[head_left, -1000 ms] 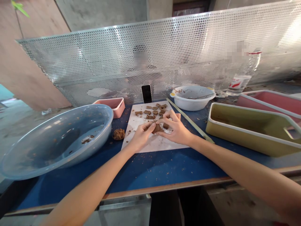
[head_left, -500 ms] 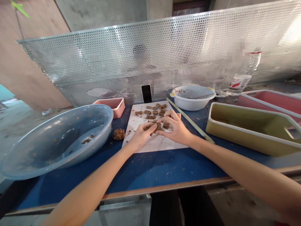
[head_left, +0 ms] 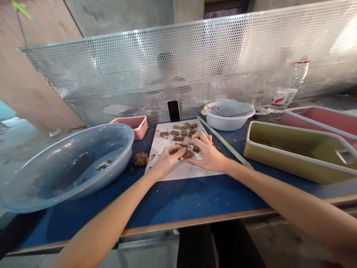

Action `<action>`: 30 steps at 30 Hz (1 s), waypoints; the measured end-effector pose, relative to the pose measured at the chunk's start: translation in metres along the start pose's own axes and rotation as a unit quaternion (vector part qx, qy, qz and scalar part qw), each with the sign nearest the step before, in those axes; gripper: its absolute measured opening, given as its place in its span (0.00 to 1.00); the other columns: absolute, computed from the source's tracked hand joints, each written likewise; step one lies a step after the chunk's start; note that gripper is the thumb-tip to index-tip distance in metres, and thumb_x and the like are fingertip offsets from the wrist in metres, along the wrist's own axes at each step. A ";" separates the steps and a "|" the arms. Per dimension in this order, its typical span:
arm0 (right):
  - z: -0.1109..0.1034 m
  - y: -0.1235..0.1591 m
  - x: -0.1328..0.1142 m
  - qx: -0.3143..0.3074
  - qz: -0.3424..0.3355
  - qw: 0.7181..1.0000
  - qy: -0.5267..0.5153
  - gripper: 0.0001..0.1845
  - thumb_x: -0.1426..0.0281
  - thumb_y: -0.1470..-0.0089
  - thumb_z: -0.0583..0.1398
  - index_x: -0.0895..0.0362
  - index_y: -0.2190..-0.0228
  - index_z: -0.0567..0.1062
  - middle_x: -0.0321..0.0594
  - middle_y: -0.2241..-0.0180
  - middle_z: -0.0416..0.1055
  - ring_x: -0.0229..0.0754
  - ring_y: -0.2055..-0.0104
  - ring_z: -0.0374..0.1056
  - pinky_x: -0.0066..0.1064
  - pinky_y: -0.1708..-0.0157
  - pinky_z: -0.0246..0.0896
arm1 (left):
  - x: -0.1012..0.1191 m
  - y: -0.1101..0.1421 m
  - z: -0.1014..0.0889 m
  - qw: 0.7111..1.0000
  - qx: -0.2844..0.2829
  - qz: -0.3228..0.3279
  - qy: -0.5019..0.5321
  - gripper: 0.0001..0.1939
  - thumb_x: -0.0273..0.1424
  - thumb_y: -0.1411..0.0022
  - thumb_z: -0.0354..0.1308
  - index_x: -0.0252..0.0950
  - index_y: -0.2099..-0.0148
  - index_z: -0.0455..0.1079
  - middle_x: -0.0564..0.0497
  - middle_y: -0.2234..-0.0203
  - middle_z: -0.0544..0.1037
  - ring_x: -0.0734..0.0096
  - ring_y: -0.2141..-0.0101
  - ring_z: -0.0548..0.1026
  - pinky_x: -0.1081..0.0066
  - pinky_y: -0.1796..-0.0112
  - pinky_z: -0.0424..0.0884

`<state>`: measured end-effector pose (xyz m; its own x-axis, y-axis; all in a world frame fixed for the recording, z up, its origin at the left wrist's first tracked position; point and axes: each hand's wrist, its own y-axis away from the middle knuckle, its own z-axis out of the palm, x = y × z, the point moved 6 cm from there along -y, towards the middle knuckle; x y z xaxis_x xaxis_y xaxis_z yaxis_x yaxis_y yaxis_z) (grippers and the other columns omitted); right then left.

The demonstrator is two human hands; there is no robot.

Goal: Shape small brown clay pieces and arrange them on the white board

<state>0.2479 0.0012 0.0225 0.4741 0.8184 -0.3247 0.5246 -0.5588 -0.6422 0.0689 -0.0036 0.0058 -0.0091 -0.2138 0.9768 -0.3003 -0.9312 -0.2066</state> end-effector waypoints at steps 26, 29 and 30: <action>0.000 0.000 -0.003 0.014 0.004 1.000 0.012 0.22 0.56 0.38 0.75 0.48 0.49 0.77 0.47 0.47 0.68 0.57 0.44 0.69 0.52 0.40 0.60 | -0.005 0.000 0.005 1.000 -0.022 -0.004 0.013 0.22 0.50 0.37 0.76 0.37 0.67 0.80 0.49 0.70 0.77 0.64 0.64 0.73 0.63 0.58 0.68; 0.001 0.000 -0.005 -0.003 0.004 1.000 0.010 0.26 0.55 0.38 0.75 0.49 0.45 0.76 0.47 0.46 0.68 0.56 0.45 0.70 0.52 0.40 0.61 | -0.005 0.001 0.005 1.000 -0.021 -0.003 0.008 0.21 0.50 0.38 0.76 0.36 0.67 0.80 0.50 0.70 0.77 0.65 0.65 0.72 0.64 0.59 0.68; 0.001 0.000 -0.006 -0.006 -0.003 1.000 0.008 0.27 0.55 0.37 0.74 0.49 0.43 0.76 0.47 0.46 0.68 0.56 0.45 0.70 0.52 0.40 0.61 | -0.004 0.001 0.005 1.000 -0.019 -0.005 0.011 0.21 0.50 0.38 0.76 0.36 0.67 0.80 0.49 0.70 0.77 0.65 0.65 0.72 0.64 0.59 0.68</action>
<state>0.2441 -0.0037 0.0235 0.4828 0.8194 -0.3091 0.5363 -0.5556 -0.6353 0.0734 -0.0052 0.0011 -0.0268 -0.1985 0.9797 -0.3359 -0.9213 -0.1959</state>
